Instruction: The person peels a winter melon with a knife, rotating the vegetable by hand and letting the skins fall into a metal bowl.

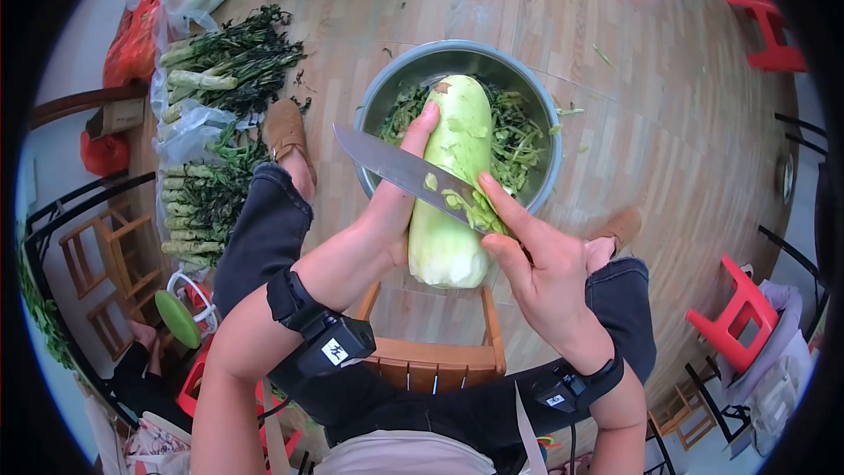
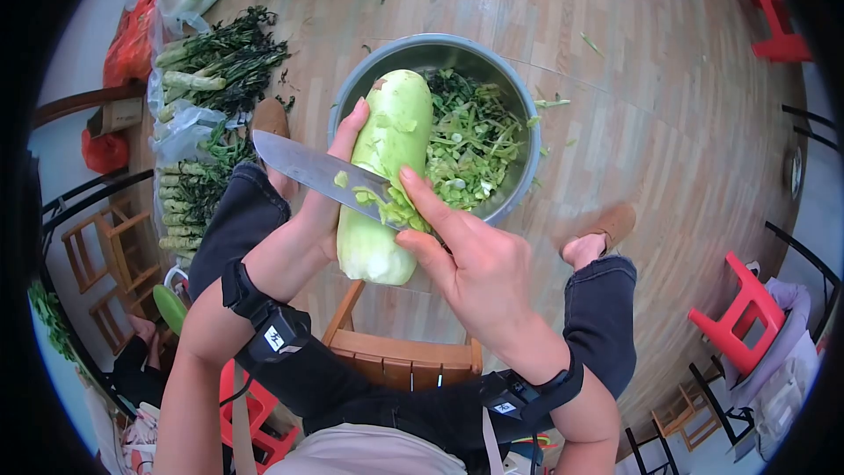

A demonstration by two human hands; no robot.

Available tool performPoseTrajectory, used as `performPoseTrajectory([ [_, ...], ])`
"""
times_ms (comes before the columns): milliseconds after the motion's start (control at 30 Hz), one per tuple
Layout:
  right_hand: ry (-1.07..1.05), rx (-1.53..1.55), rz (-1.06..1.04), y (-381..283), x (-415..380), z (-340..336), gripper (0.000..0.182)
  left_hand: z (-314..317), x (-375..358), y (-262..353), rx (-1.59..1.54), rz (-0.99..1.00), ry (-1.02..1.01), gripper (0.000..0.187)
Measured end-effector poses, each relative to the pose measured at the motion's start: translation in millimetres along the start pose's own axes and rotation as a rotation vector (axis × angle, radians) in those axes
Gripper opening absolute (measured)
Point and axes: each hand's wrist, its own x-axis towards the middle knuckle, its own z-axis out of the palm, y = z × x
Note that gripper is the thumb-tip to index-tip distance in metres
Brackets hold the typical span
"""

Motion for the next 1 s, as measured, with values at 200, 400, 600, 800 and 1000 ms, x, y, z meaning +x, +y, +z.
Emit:
performPoseTrajectory([
  [200,0.044,0.070,0.012,-1,6,-1,0.044,4,2,0,-0.006,0.067,-0.005,0.057],
  [400,-0.017,0.391,0.268,10,4,4,0.036,5,1,-1,-0.030,0.021,0.029,0.059],
  [600,-0.025,0.583,0.389,-2,11,-10,0.044,1,1,0,0.048,-0.050,-0.012,0.059],
  [800,-0.014,0.019,-0.009,2,-7,1,0.049,-10,5,-1,-0.004,-0.068,0.018,0.060],
  [1000,-0.021,-0.059,-0.047,4,-8,0,0.046,0,-10,-7,0.045,-0.091,0.027,0.057],
])
